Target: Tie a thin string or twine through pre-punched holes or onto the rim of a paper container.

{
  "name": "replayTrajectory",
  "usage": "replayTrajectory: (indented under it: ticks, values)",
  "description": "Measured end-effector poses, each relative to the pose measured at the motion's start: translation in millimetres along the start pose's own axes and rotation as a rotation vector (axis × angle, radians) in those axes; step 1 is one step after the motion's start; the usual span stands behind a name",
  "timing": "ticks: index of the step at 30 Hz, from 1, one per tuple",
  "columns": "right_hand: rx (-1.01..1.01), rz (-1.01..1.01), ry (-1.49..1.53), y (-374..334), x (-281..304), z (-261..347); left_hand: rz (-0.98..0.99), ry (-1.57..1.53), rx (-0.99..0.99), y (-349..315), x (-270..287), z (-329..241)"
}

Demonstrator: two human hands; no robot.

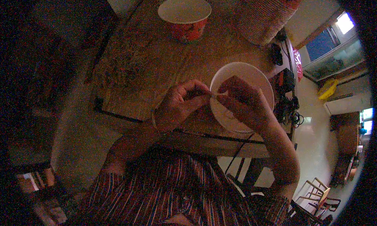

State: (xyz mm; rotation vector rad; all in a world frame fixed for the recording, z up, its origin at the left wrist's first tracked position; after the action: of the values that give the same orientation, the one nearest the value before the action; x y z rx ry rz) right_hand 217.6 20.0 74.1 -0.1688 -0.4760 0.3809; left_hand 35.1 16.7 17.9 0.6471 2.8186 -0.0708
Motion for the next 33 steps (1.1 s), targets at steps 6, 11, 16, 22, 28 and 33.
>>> replayTrajectory:
  ticks: [6, 11, 16, 22, 28, 33]
  values:
    - [0.316, -0.031, -0.399, 4, -8, 1, -0.061, 0.115, -0.094, -1, -4, 0]
    - [0.191, -0.162, -0.351, -3, -6, 4, -0.036, 0.108, -0.103, -4, -4, 1]
    - [0.226, -0.241, -0.524, -3, -7, -5, -0.020, 0.087, -0.065, -3, 1, 0]
    - [0.184, -0.171, -0.330, -3, -2, 3, -0.043, -0.077, -0.008, -3, 1, 0]
    - [0.099, -0.025, -0.150, 2, -15, 6, -0.022, -0.053, -0.003, -6, 3, -2]
    - [0.367, -0.030, -0.026, 7, -17, -8, -0.052, 0.011, -0.154, -7, 0, -6]
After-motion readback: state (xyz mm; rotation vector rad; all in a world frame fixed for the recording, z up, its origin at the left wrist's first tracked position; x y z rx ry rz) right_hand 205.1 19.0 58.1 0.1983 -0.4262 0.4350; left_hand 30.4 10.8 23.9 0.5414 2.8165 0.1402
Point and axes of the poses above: each hand's wrist, its own y-axis towards the middle knuckle, its own x-axis out of the back of the hand, z = x × y, the point moved 3 cm from there along y, towards the middle knuckle, and after that the axes turned 2 degrees about z, right-handed, at the moved point
